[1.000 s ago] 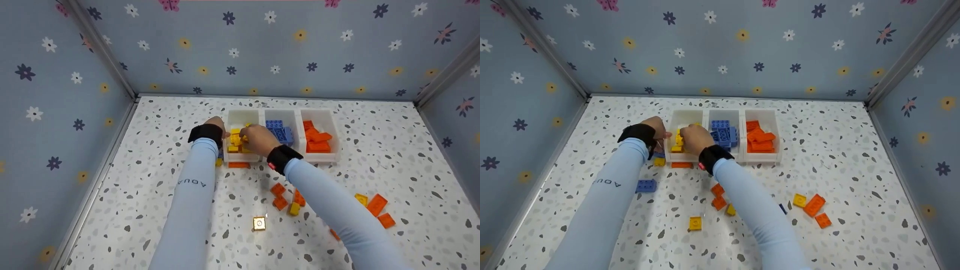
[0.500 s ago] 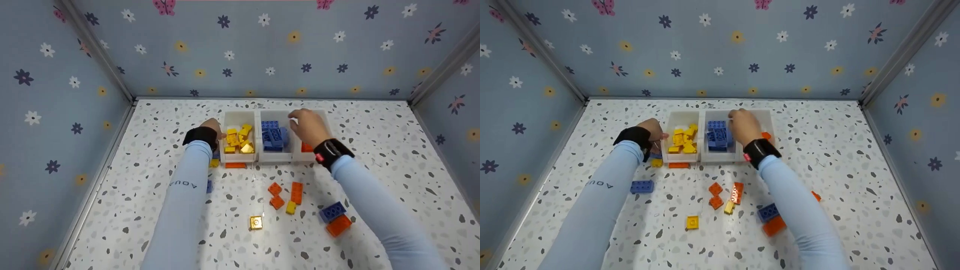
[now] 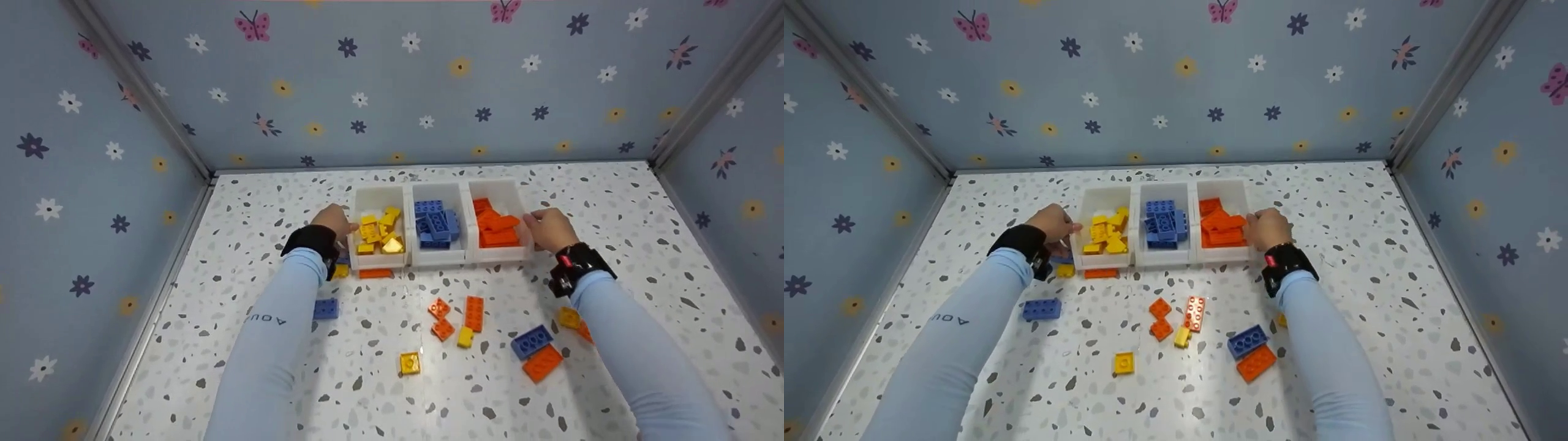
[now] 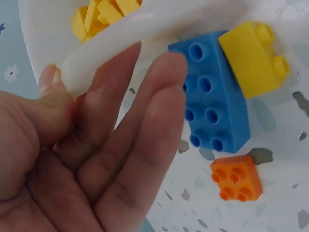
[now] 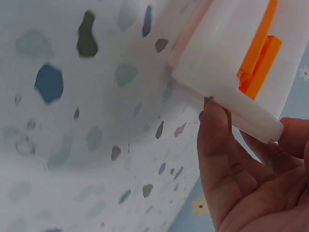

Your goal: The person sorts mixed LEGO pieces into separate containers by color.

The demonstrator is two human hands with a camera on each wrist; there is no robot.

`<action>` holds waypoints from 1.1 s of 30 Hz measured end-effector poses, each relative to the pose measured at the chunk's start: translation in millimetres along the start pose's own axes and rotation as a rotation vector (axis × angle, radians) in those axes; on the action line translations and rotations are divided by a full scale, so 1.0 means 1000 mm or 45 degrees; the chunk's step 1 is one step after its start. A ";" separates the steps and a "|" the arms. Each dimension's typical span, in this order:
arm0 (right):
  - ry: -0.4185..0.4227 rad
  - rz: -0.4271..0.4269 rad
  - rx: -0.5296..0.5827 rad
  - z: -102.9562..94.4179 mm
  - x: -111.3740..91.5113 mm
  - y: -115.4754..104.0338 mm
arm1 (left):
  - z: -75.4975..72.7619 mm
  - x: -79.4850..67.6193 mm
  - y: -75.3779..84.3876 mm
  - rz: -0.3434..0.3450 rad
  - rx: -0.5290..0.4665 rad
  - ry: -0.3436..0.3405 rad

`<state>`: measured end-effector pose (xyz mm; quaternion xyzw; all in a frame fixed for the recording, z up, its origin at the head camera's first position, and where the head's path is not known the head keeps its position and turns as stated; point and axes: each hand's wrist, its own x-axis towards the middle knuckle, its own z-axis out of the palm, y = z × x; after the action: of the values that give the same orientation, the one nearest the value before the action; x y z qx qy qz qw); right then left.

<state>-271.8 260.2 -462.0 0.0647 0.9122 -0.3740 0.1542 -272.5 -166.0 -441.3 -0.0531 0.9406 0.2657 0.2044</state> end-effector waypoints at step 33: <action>-0.093 0.321 0.355 -0.007 0.005 0.004 | 0.048 -0.020 -0.082 0.427 0.435 0.310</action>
<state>-277.1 267.6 -461.9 0.1855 0.8300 -0.4767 0.2224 -219.8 -211.2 -509.3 0.1074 0.9851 0.1248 0.0490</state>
